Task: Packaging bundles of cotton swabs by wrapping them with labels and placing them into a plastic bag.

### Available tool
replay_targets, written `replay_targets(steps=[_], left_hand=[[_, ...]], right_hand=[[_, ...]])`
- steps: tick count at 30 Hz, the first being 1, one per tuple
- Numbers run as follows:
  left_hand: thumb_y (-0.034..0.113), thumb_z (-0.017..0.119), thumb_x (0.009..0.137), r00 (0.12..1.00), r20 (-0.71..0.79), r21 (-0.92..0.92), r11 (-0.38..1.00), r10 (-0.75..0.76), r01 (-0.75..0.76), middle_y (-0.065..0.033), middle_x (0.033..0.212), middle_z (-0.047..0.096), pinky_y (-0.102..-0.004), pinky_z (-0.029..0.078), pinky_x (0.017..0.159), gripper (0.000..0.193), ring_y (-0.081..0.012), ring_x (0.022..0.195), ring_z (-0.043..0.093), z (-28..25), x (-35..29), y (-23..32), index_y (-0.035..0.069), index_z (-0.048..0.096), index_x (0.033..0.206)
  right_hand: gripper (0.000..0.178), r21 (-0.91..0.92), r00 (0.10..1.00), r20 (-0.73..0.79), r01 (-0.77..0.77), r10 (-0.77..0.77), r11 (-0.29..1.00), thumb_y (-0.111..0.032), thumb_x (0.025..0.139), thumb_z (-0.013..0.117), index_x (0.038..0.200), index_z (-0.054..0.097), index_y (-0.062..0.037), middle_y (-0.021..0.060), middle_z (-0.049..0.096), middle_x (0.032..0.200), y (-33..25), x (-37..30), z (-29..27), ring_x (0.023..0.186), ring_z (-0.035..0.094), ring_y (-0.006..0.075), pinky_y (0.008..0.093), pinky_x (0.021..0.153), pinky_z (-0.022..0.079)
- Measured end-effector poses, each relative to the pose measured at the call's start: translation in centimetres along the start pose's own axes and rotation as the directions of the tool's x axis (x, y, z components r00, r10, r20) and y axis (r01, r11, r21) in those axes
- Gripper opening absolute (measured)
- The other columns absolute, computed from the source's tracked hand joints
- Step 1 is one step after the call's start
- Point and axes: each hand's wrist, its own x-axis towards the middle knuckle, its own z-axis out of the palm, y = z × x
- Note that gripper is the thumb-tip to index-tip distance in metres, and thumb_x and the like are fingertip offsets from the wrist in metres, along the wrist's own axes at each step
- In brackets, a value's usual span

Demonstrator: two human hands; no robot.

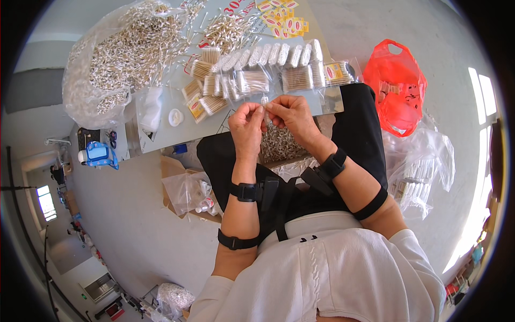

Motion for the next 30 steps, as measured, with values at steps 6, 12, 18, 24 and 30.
replay_targets(steps=[6, 12, 18, 24, 30], left_hand=[[0.005, 0.058, 0.087, 1.000, 0.009, 0.005, 1.000, 0.016, -0.016, 0.0000, 0.064, 0.055, -0.0207, 0.040, 0.046, 0.008, -0.0063, 0.051, 0.048, 0.1, 0.0, 0.1, -0.001, 0.060, 0.082], [0.005, 0.060, 0.086, 1.000, 0.004, 0.051, 0.999, 0.007, -0.007, 0.0003, 0.064, 0.055, -0.0203, 0.041, 0.046, 0.007, -0.0062, 0.051, 0.049, -0.2, 0.0, 0.1, 0.000, 0.061, 0.082], [0.007, 0.062, 0.083, 0.926, -0.359, 0.127, 0.989, 0.117, -0.076, 0.0009, 0.066, 0.056, -0.0186, 0.040, 0.046, 0.003, -0.0052, 0.054, 0.050, -7.1, 3.8, 0.8, 0.005, 0.063, 0.082], [0.003, 0.062, 0.074, 0.786, -0.364, 0.872, 0.479, 0.500, 0.099, -0.0110, 0.067, 0.062, -0.0346, 0.048, 0.064, 0.005, -0.0241, 0.062, 0.060, -21.2, 8.4, 0.4, 0.000, 0.063, 0.078], [0.008, 0.059, 0.072, 0.912, -0.204, 0.972, 0.184, 0.357, 0.146, -0.0186, 0.073, 0.063, -0.0421, 0.049, 0.065, 0.007, -0.0359, 0.072, 0.062, -20.3, 9.6, -0.4, 0.002, 0.063, 0.073]], right_hand=[[0.018, -0.014, 1.000, -0.006, -0.008, 0.008, 1.000, -0.014, 0.084, 0.065, 0.074, 0.062, 0.0005, 0.0010, 0.058, 0.061, -0.3, 0.0, 0.1, 0.050, 0.050, 0.0051, 0.0184, 0.043, 0.037], [0.017, -0.134, 0.998, -0.033, 0.053, -0.058, 0.990, -0.010, 0.081, 0.064, 0.070, 0.060, 0.0021, 0.0021, 0.056, 0.058, 0.1, 0.3, 0.6, 0.049, 0.050, 0.0063, 0.0209, 0.044, 0.038], [0.015, -0.223, 0.989, -0.112, 0.067, -0.094, 0.972, -0.006, 0.079, 0.056, 0.067, 0.058, 0.0027, 0.0020, 0.055, 0.056, -0.1, -0.2, -0.4, 0.049, 0.050, 0.0068, 0.0218, 0.045, 0.039], [0.015, -0.162, 0.995, -0.096, 0.007, -0.022, 0.987, -0.008, 0.080, 0.057, 0.068, 0.056, 0.0019, 0.0012, 0.054, 0.059, -0.5, -0.1, 0.7, 0.051, 0.048, 0.0059, 0.0210, 0.046, 0.037], [0.015, -0.166, 0.997, -0.082, -0.005, -0.009, 0.986, -0.011, 0.083, 0.060, 0.072, 0.058, -0.0005, 0.0003, 0.054, 0.061, -0.4, -0.1, 0.5, 0.051, 0.047, 0.0058, 0.0192, 0.048, 0.038]])
